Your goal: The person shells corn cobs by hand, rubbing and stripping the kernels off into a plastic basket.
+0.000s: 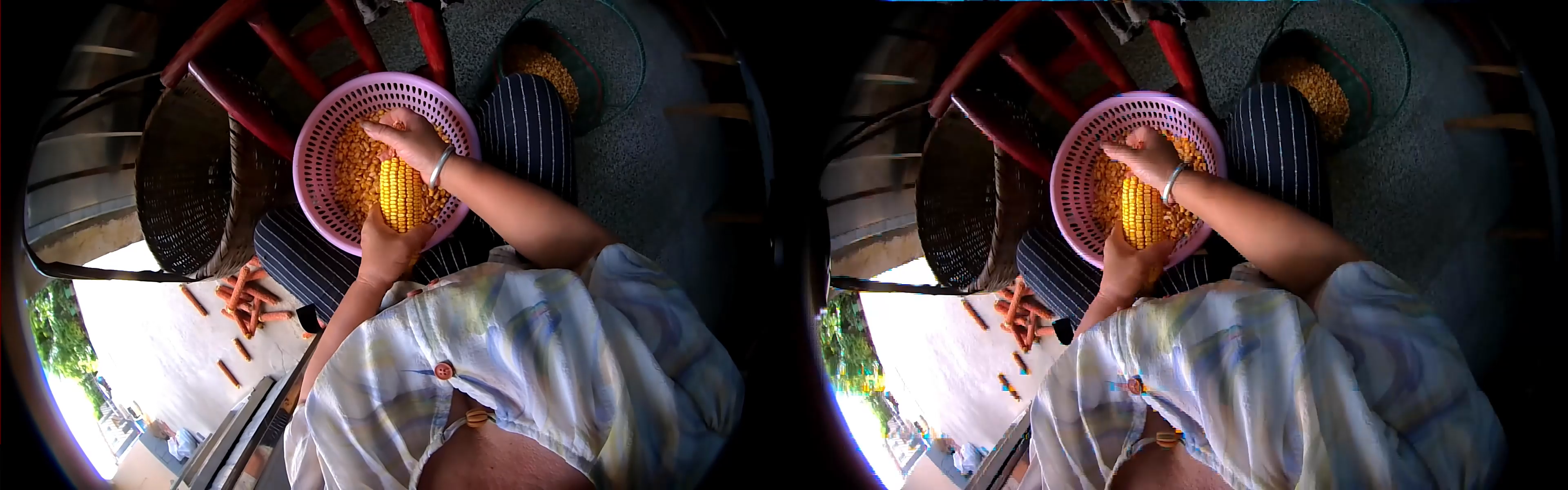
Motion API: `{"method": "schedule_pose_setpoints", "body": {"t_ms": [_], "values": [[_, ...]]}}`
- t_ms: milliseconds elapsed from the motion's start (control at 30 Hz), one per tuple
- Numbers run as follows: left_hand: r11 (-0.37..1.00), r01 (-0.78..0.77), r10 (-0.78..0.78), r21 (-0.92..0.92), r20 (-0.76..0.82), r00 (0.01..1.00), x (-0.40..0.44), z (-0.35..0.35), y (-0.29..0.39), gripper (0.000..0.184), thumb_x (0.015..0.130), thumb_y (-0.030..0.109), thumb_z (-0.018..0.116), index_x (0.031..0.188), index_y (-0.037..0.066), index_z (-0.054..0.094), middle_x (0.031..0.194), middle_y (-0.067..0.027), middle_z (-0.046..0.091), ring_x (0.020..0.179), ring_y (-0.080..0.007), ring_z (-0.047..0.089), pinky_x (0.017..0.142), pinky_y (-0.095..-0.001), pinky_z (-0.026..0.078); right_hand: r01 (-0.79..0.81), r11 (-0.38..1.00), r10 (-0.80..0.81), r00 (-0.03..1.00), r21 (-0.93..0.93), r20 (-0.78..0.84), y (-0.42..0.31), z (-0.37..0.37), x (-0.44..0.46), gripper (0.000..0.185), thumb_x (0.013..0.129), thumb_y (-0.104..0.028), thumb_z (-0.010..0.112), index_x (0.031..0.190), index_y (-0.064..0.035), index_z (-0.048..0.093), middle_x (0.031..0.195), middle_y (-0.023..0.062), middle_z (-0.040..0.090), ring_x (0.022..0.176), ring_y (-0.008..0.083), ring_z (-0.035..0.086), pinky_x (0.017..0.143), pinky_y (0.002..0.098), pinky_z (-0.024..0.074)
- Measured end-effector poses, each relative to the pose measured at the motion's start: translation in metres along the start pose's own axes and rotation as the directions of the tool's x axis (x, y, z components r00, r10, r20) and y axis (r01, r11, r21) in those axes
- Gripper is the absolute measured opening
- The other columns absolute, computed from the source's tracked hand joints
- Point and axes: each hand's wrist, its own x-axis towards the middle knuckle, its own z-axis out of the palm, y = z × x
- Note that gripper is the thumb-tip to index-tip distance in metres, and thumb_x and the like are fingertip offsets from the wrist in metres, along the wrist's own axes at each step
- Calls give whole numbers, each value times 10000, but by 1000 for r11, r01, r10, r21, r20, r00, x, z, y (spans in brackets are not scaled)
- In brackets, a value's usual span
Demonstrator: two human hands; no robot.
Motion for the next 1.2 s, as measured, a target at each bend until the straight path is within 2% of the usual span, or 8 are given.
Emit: {"method": "schedule_pose_setpoints", "body": {"t_ms": [67,333,600,867,1000,1067,1133,1200], "values": [[988,-65,70,139,-33,997,0,2,3,413,658,71,693,995,-52,489,849,-93,616,701,-137,590,625,-255,486,178,953,-197,979,-244,-56,14,-4,7,289,814,-307,632,742,-40,547,649,7,532,580,85,505,545,214,440],[899,278,-227,-339,182,957,-6,-6,24,339,678,-3,641,993,2,515,801,-60,592,622,-159,571,564,-284,475,291,940,-302,953,-178,-34,7,-16,17,387,858,-396,547,667,-59,539,589,-22,494,551,59,451,520,230,381],[846,-108,184,521,-97,978,3,4,5,529,605,247,744,915,-75,461,805,-191,617,727,-313,618,691,-361,489,172,933,-231,960,-317,-159,18,-5,12,345,812,-352,616,802,-14,548,685,37,537,606,107,534,536,233,459],[902,221,-167,-370,172,971,-8,-8,24,391,685,-15,626,1046,-6,476,857,-75,587,632,-158,575,556,-268,476,275,941,-298,950,-195,-97,11,-15,14,350,868,-346,536,703,-43,597,522,-26,479,502,73,437,471,243,360],[915,190,-168,-356,94,981,-5,-12,19,345,705,35,642,1000,-41,480,869,-86,584,714,-155,580,627,-276,478,160,980,-161,987,-115,-1,-9,-17,3,422,829,-439,550,850,-21,604,795,50,591,779,114,541,709,261,429],[990,55,-49,-127,52,997,-1,-11,13,438,716,164,662,1019,-64,442,861,-150,590,717,-236,600,644,-335,484,-69,986,77,996,-151,42,-10,-16,2,459,806,-426,590,970,2,573,904,79,595,875,136,541,757,259,431],[716,-172,264,676,-35,964,2,-6,7,540,695,254,685,1015,-77,402,835,-228,582,729,-345,593,677,-387,475,67,929,-113,988,-365,-105,8,-5,9,476,774,-429,632,967,-1,557,881,88,587,846,148,545,742,271,436],[741,-208,303,639,-41,952,1,1,7,568,675,256,706,999,-76,377,808,-271,568,740,-413,572,692,-413,467,210,810,-348,924,-547,-160,12,-3,5,398,780,-390,644,872,-11,562,766,66,580,724,129,551,645,259,444]]}}
